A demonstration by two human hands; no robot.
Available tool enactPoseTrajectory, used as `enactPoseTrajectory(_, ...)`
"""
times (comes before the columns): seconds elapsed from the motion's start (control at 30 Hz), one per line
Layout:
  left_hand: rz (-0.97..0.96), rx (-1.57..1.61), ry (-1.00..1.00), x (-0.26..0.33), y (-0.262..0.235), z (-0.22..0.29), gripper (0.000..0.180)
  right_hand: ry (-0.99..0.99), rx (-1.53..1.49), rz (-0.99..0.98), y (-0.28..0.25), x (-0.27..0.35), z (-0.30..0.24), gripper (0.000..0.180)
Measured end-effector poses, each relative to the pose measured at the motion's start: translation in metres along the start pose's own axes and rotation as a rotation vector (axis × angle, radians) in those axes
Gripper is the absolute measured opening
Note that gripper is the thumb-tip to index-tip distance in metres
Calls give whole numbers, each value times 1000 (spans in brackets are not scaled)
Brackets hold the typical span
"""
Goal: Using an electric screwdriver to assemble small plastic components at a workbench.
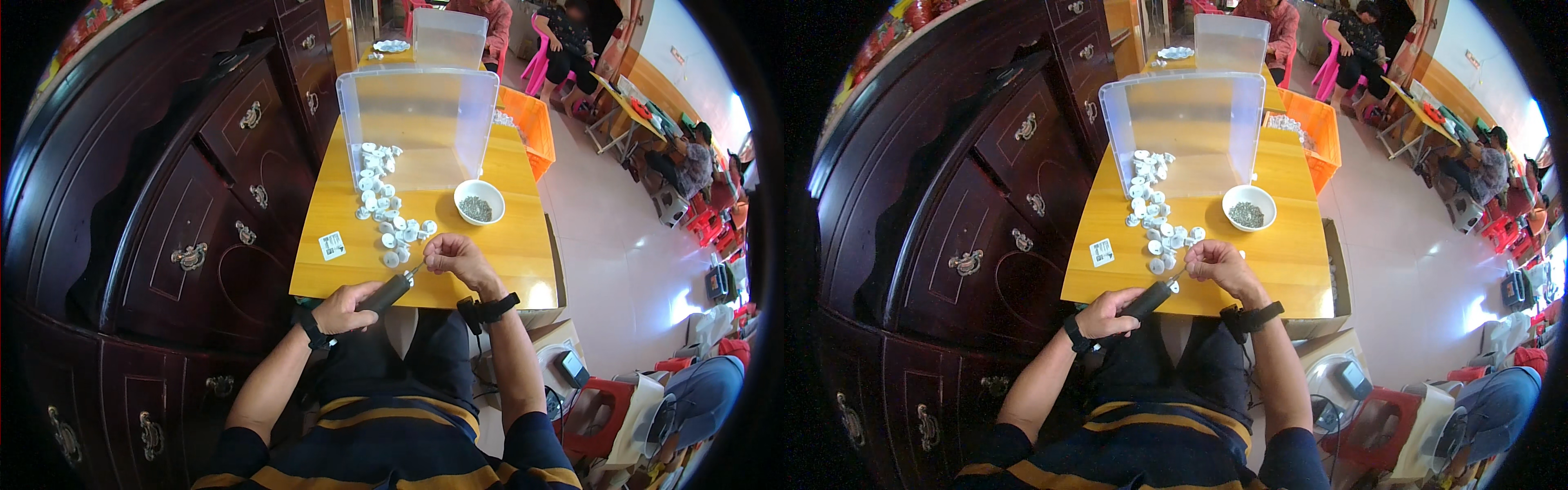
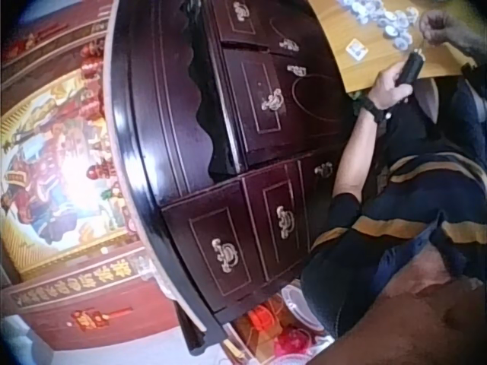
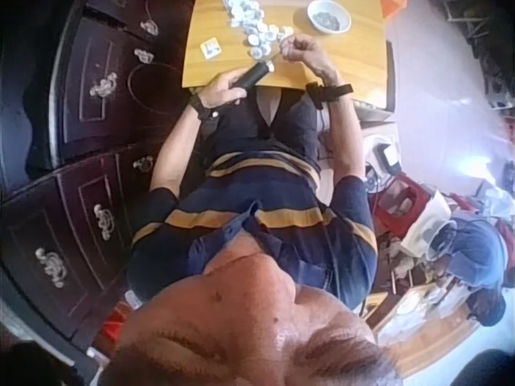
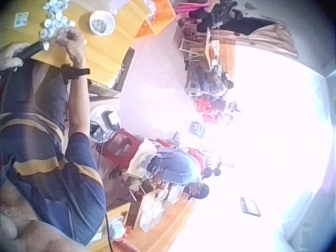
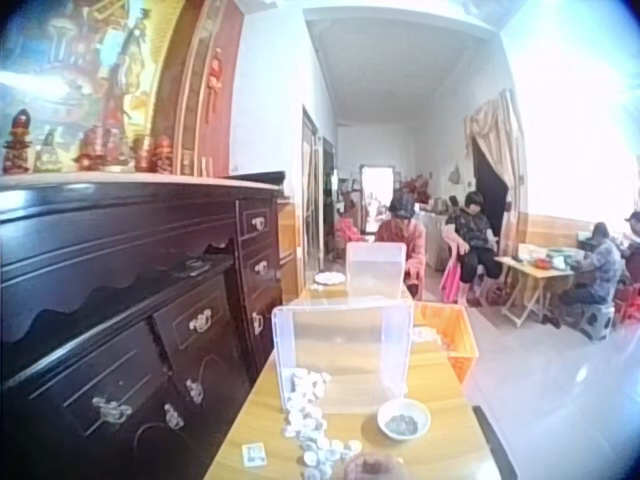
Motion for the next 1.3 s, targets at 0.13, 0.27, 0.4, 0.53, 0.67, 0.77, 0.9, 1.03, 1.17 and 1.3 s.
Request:
enactPoseTrajectory(0.13, 82, -233, 150, -1, -1, -7, 66, -10, 33, 0, 3, -1, -1, 11)
enactPoseTrajectory(0.27, 202, -499, 337, 3, 6, 7, 63, -27, 92, 17, 1, 0, 1, 12)
enactPoseTrajectory(0.4, 229, -486, 302, 6, 9, 9, 62, -38, 114, 20, 1, 1, 0, 12)
enactPoseTrajectory(0.53, 227, -428, 297, 7, 13, 7, 62, -22, 95, 25, 0, 3, 1, 12)
enactPoseTrajectory(0.67, 191, -284, 138, 9, 16, -1, 62, -28, 54, -9, 0, 3, 2, 11)
enactPoseTrajectory(0.77, 168, -237, 150, 9, 18, 1, 61, -21, 40, -25, -3, 3, 3, 11)
enactPoseTrajectory(0.9, 158, -186, 92, 9, 17, -7, 61, -16, 65, -56, -2, 3, 1, 8)
enactPoseTrajectory(1.03, 93, -166, 15, 10, 19, -8, 61, -1, 154, -106, -6, 3, 1, 6)
enactPoseTrajectory(1.17, 15, 47, -92, 16, 25, -15, 59, 17, 212, -179, -2, 3, 1, 5)
enactPoseTrajectory(1.3, -8, 359, -145, 23, 38, -26, 55, 30, 162, -224, 2, 5, 5, 7)
Point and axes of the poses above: each hand's wrist, its own x-axis away from the middle knuckle, its own y-axis out of the palm, z = x × y, the point moved 3 cm from there along -x, towards the middle knuckle, and after that the axes turned 11 degrees about z, right-handed, at the moved point
